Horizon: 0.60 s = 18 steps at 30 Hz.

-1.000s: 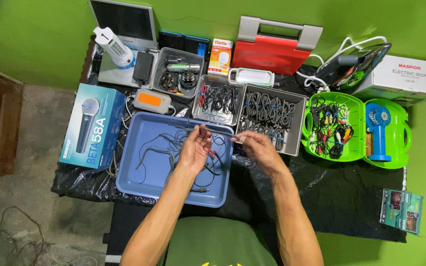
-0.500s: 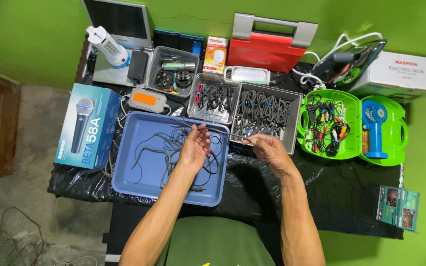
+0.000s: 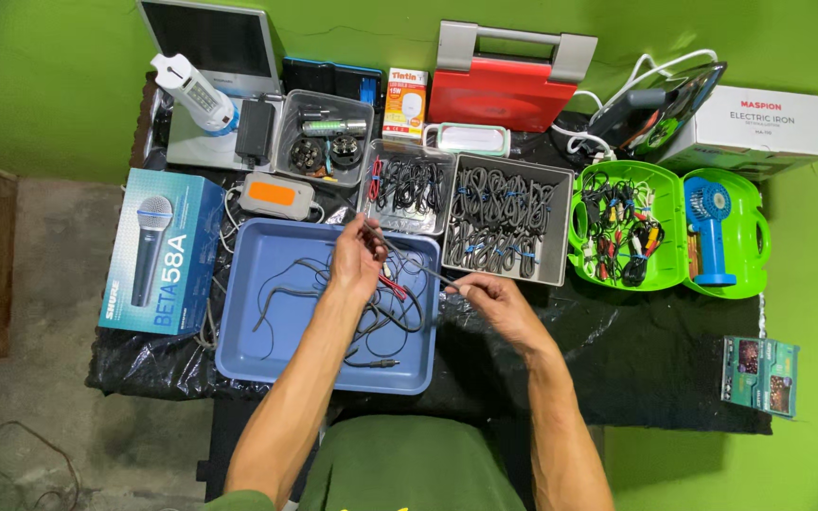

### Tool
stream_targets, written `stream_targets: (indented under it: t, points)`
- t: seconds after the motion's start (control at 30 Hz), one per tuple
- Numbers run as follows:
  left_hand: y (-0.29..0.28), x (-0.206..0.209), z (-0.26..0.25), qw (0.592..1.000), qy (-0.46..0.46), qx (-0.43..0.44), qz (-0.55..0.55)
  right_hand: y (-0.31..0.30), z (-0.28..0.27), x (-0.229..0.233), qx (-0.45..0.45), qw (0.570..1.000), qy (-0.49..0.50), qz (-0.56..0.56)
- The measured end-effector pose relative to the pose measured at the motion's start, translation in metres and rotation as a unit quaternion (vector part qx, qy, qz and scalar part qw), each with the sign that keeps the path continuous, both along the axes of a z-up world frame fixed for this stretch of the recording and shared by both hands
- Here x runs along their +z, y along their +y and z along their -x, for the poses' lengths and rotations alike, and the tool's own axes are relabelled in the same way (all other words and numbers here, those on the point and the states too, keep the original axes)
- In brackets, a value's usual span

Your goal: The person organizes tangled audio cables on a table, picking them up, untangling them, and placing them into a clear plastic container. The workspace includes various electronics and boxes.

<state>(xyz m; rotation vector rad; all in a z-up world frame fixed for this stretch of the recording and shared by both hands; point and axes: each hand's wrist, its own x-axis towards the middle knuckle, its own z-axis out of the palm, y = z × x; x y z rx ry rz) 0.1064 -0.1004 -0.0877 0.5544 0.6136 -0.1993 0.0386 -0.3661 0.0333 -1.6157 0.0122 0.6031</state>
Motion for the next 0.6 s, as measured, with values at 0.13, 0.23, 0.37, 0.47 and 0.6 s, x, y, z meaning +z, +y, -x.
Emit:
stream_targets:
  t: [0.13, 0.23, 0.37, 0.47, 0.6]
  points:
    - [0.004, 0.011, -0.020, 0.998, -0.067, -0.012, 0.006, 0.021, 0.010, -0.001, 0.048, 0.997, -0.057, 0.037]
    - [-0.002, 0.037, -0.023, 0.996, -0.081, -0.021, -0.039, 0.026, 0.018, -0.007, 0.035, 0.998, -0.041, 0.034]
    - [-0.002, 0.065, -0.028, 0.988, -0.123, -0.017, -0.092, 0.028, 0.023, -0.013, 0.005, 1.000, 0.025, 0.011]
    - [-0.004, 0.069, -0.035, 0.980, -0.162, -0.021, -0.110, 0.040, 0.018, -0.005, -0.003, 1.000, 0.008, -0.016]
    - [-0.012, 0.063, -0.040, 0.982, -0.163, -0.022, -0.098, 0.066, 0.009, 0.011, 0.007, 0.996, -0.073, 0.052]
